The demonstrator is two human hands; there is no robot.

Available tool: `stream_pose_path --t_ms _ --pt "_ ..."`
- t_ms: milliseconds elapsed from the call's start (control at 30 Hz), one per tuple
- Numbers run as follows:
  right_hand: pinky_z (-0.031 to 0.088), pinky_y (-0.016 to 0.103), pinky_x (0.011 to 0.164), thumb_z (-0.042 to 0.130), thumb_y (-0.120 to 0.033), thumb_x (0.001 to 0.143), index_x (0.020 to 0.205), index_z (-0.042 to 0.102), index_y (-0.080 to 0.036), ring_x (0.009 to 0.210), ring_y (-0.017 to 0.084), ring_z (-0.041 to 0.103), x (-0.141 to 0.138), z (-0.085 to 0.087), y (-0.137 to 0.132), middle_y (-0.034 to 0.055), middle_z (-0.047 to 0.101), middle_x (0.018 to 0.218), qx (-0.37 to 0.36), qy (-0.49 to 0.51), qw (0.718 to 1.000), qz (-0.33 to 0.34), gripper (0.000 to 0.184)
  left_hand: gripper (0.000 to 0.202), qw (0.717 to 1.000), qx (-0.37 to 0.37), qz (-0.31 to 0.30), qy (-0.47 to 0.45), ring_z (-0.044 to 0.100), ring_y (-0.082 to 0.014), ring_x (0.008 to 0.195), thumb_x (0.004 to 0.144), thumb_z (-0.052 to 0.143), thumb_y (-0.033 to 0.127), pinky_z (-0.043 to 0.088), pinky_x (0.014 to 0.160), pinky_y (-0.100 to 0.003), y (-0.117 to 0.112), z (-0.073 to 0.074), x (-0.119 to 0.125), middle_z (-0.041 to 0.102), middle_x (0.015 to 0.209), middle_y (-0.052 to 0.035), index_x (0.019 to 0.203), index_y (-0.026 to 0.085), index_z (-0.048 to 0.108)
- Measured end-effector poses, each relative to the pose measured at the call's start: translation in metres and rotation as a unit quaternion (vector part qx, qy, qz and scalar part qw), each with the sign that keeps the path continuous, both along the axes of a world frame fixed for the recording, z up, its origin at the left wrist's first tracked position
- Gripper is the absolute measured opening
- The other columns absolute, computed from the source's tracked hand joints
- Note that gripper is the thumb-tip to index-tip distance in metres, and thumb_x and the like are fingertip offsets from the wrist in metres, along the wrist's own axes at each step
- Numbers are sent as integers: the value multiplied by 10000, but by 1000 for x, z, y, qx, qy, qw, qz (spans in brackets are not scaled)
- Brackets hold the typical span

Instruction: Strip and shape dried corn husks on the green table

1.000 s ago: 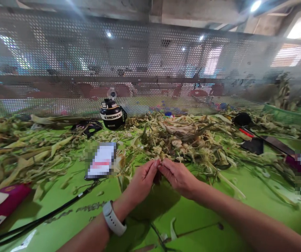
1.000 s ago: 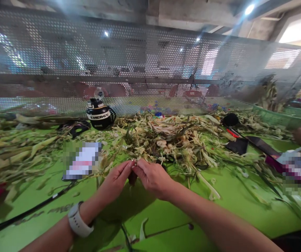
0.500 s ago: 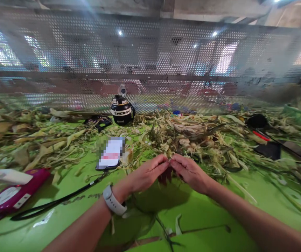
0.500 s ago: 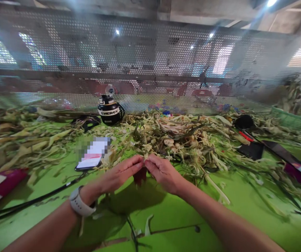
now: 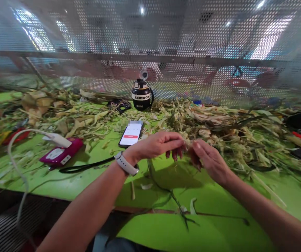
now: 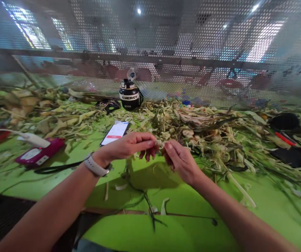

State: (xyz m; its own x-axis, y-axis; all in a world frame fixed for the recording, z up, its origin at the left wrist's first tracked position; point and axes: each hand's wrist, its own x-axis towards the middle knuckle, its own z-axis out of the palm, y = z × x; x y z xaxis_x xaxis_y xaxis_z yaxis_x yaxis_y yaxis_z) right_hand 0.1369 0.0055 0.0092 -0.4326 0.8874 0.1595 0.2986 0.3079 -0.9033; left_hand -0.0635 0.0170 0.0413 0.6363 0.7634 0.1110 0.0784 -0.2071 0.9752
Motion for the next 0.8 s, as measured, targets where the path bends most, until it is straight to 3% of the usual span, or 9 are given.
stream_pose_path --t_ms 233,333,433,533,667,800 --pt "334 205 435 431 -437 872 649 477 -185 446 83 407 6 -11 11 -36 442 509 117 -103 987 -38 340 195 968 17 157 -196 513 -61 529 844 511 327 388 492 -181 15 3 -17 562 653 12 835 158 607" --pt "368 209 448 465 -402 855 757 549 -175 470 89 458 9 -13 15 -12 517 585 128 -120 984 -42 261 187 953 11 182 -243 483 -48 508 838 526 319 354 467 -172 20 2 -21 532 633 20 830 150 606" --pt "412 223 452 504 -407 826 900 550 -179 473 98 500 12 -10 21 6 574 667 108 -62 989 -81 244 189 947 3 195 -254 473 -45 512 836 528 320 349 469 -170 22 2 -24 526 637 18 823 150 610" --pt "425 233 440 531 -432 795 897 538 -176 449 100 504 16 -1 27 2 574 651 90 -17 989 -116 276 198 947 6 196 -255 462 -43 498 839 522 325 341 460 -170 24 1 -24 522 634 16 819 151 613" --pt "430 240 475 501 -405 821 873 590 -165 493 114 528 9 10 27 8 588 634 117 -130 982 -73 260 216 947 6 208 -245 460 -49 501 832 526 346 347 462 -173 27 -2 -24 520 623 12 807 152 620" --pt "461 275 667 433 -268 872 1051 611 -204 786 170 619 -29 12 17 68 673 939 252 -279 926 35 261 199 940 7 215 -265 475 -49 515 817 546 339 376 495 -180 29 -4 -25 532 629 20 809 155 622"
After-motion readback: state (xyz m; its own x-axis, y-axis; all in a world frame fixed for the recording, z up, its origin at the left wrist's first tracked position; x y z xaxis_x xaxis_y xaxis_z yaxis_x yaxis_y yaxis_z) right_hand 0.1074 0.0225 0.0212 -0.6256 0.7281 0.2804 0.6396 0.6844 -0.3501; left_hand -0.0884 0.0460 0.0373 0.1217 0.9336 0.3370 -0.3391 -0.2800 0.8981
